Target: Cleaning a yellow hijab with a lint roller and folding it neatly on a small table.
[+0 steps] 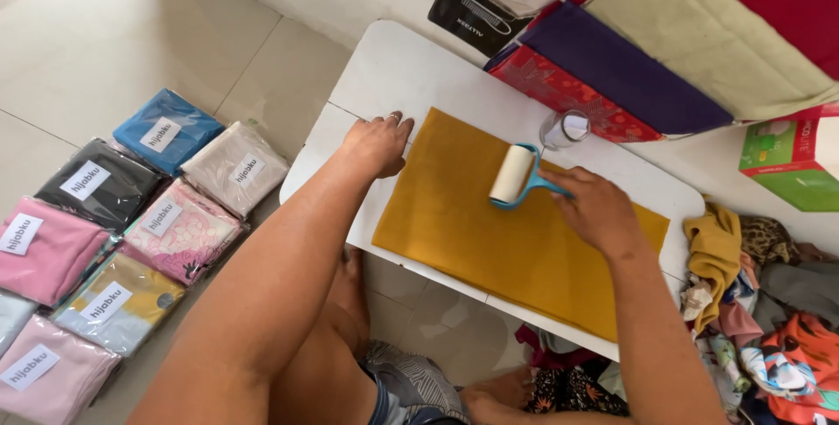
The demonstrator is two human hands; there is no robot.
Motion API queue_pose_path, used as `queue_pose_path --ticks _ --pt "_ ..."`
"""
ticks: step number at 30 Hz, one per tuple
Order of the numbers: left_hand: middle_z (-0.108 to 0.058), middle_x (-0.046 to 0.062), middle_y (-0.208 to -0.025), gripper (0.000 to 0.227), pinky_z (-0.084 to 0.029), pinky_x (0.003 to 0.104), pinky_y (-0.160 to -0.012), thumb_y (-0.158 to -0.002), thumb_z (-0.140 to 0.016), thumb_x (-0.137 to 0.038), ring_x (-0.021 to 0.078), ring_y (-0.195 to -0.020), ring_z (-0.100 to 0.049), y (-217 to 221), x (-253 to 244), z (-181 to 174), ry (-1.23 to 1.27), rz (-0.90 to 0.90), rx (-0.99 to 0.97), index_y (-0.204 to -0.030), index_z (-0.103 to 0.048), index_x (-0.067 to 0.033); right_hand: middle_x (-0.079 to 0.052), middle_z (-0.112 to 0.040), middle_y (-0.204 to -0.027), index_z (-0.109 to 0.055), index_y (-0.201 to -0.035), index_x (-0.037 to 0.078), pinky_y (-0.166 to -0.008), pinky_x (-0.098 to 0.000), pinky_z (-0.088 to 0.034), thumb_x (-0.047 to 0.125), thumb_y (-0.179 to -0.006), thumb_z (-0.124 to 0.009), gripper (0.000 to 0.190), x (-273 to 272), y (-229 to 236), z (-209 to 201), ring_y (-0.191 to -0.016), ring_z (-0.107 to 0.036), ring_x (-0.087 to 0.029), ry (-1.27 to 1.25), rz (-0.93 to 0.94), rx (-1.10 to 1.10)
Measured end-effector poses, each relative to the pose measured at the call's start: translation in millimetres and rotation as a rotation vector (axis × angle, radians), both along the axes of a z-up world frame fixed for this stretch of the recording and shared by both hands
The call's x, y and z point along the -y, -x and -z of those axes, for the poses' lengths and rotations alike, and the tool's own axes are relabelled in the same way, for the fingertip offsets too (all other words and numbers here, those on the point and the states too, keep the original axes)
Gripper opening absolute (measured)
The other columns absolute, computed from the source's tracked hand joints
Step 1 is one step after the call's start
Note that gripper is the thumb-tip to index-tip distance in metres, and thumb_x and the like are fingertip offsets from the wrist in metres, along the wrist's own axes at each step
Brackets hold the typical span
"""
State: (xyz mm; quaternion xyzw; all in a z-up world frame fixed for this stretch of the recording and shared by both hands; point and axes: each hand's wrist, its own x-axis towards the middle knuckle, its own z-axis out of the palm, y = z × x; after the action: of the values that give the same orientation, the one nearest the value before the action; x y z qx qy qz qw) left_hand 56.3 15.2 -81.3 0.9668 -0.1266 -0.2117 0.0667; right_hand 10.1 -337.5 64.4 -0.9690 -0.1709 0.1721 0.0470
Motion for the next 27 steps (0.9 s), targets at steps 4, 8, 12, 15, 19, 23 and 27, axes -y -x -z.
queue_pose_path --ticks 4,8,12,15,19,23,27 --pt "-0.050 0.014 -0.155 0.074 -0.056 0.052 -0.096 -0.088 -0.073 -0.025 0.0310 -0.130 -0.061 2 8 -27 0.019 0.095 0.079 -0.154 -0.045 -0.0115 -0.015 -0.070 -0.120 -0.063 -0.141 0.027 -0.097 -0.0558 -0.054 0.017 -0.098 -0.058 0.045 -2 -15 -3 -0.114 -0.065 -0.046 -0.027 -0.061 -0.054" --pt "-0.051 0.016 -0.153 0.067 -0.057 0.050 -0.096 -0.090 -0.069 -0.013 0.0331 -0.132 -0.060 9 12 -93 0.190 0.124 0.174 -0.153 -0.045 -0.0065 -0.013 -0.070 -0.114 -0.064 -0.140 0.029 -0.094 -0.0543 -0.055 0.020 -0.098 -0.057 0.044 -49 -38 23 -0.110 -0.065 -0.043 -0.033 -0.142 0.010" --pt "-0.049 0.018 -0.150 0.068 -0.057 0.052 -0.095 -0.087 -0.051 0.003 0.0358 -0.131 -0.059 8 20 -101 0.330 0.120 0.231 -0.154 -0.041 -0.0034 -0.008 -0.067 -0.109 -0.067 -0.133 0.031 -0.088 -0.0522 -0.057 0.024 -0.099 -0.056 0.037 -90 -48 42 -0.104 -0.067 -0.039 -0.115 -0.202 0.107" --pt "-0.047 0.018 -0.152 0.074 -0.057 0.053 -0.095 -0.085 -0.050 0.004 0.0365 -0.132 -0.057 3 25 -86 0.296 0.126 0.174 -0.157 -0.037 -0.0057 -0.006 -0.065 -0.107 -0.068 -0.132 0.032 -0.084 -0.0518 -0.057 0.023 -0.100 -0.054 0.036 -92 -46 50 -0.101 -0.066 -0.037 -0.156 -0.170 0.133" --pt "-0.043 0.013 -0.159 0.068 -0.055 0.055 -0.098 -0.089 -0.058 -0.011 0.0343 -0.139 -0.052 -4 33 -56 0.164 0.149 0.007 -0.155 -0.042 -0.0097 -0.011 -0.064 -0.113 -0.064 -0.138 0.029 -0.087 -0.0558 -0.054 0.017 -0.101 -0.054 0.041 -52 -35 58 -0.106 -0.064 -0.042 -0.248 -0.118 0.089" --pt "-0.042 0.006 -0.163 0.063 -0.056 0.055 -0.098 -0.089 -0.063 -0.025 0.0307 -0.141 -0.051 -9 39 -20 -0.004 0.192 -0.062 -0.150 -0.052 -0.0158 -0.015 -0.062 -0.113 -0.066 -0.136 0.025 -0.088 -0.0576 -0.055 0.017 -0.099 -0.058 0.039 23 -18 56 -0.108 -0.063 -0.045 -0.244 -0.083 0.119" --pt "-0.042 0.005 -0.163 0.061 -0.056 0.054 -0.098 -0.088 -0.068 -0.037 0.0302 -0.142 -0.050 -14 46 -18 -0.077 0.166 -0.110 -0.146 -0.058 -0.0205 -0.013 -0.065 -0.112 -0.067 -0.136 0.031 -0.093 -0.0554 -0.053 0.018 -0.098 -0.062 0.041 125 2 57 -0.111 -0.063 -0.044 -0.218 -0.023 0.147"
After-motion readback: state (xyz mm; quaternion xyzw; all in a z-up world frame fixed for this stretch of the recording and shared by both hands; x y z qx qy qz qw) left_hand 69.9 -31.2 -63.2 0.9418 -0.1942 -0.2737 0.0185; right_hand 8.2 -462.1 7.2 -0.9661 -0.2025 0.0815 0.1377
